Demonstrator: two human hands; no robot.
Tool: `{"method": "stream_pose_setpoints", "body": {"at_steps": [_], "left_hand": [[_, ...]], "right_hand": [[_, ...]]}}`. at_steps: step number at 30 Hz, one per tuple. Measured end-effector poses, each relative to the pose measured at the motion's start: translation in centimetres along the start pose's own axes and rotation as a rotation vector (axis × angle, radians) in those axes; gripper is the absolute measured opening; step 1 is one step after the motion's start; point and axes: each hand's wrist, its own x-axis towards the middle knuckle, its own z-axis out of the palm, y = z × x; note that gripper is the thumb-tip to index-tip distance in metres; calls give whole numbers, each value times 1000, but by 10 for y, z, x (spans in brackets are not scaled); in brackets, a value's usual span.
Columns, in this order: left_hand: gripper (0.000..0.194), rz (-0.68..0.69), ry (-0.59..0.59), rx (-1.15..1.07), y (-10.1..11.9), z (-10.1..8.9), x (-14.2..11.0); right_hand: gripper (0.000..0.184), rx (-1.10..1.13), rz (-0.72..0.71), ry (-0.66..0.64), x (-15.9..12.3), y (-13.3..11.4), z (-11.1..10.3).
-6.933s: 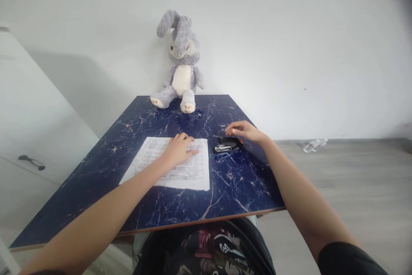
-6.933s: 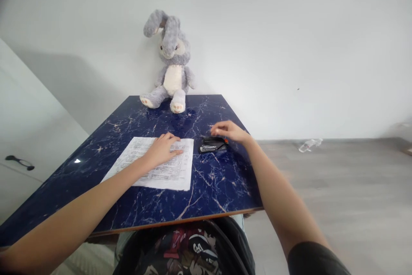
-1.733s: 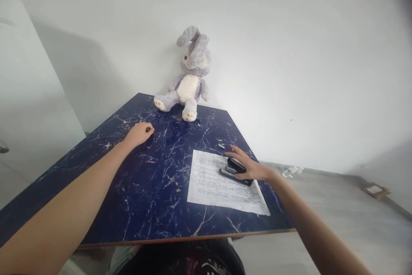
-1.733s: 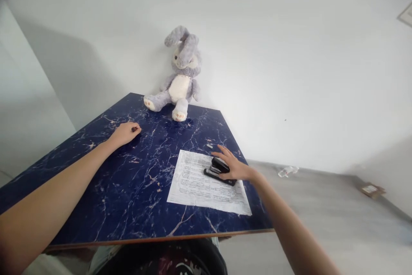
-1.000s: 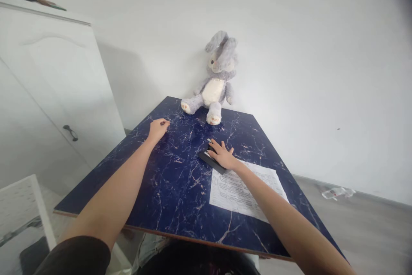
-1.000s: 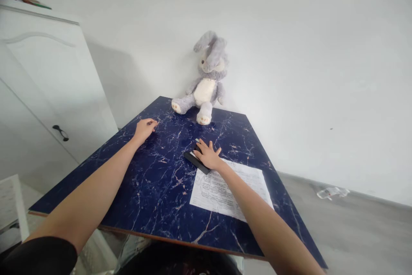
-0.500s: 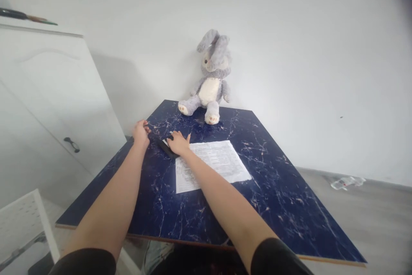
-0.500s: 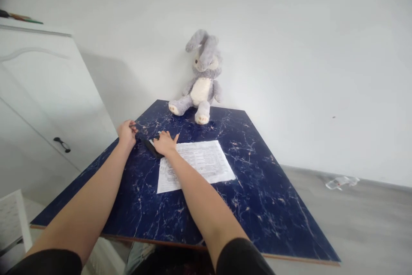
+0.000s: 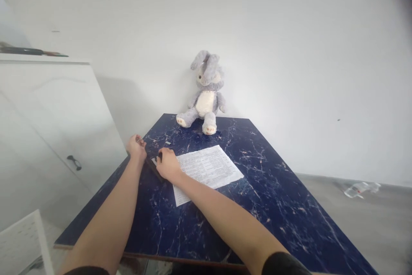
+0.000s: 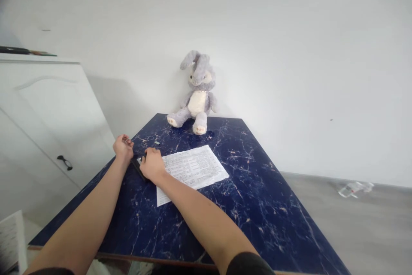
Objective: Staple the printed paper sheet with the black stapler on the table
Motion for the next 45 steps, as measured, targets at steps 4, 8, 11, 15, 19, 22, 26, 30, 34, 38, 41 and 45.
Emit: {"method": "stream_pose_setpoints", "body": {"at_steps": [4, 8, 11, 15, 19, 22, 26, 30, 34, 38, 41, 45], "left_hand": [[17, -14, -16, -2, -1, -3, -1], [17, -28, -32, 11, -5, -1, 0], [18, -32, -56, 18, -7, 1, -2], [19, -11, -91, 35, -5, 2, -4], [18, 59, -149, 85, -2, 10, -12], [15, 123, -281, 164, -7, 27, -44], [20, 349, -974, 726, -25, 56, -129], [61, 612, -1540, 1216, -34, 68, -197], [76, 551, -1864, 1266, -6, 62, -185], [64, 387, -2006, 1290, 35, 48, -141], [49, 328, -1951, 1423, 51, 42, -125], [63, 347, -1872, 1551, 48, 42, -132]], "right_hand": [[26, 29, -60, -53, -19, -9, -1], [39, -109, 81, -59, -28, -20, -11], [76, -231, 258, -197, -33, -31, -16], [73, -214, 192, -287, -40, -41, -20], [77, -139, 121, -207, -52, -31, -44], [74, -84, 27, -112, -70, -5, -88], [61, -71, 29, 12, -100, 43, -167], [60, -148, 128, 150, -123, 85, -224], [61, -184, 123, 149, -139, 99, -236], [61, -136, 66, 107, -151, 97, -214], [62, -153, 34, 75, -157, 97, -195], [64, -161, 29, 73, -160, 101, -188]]}}
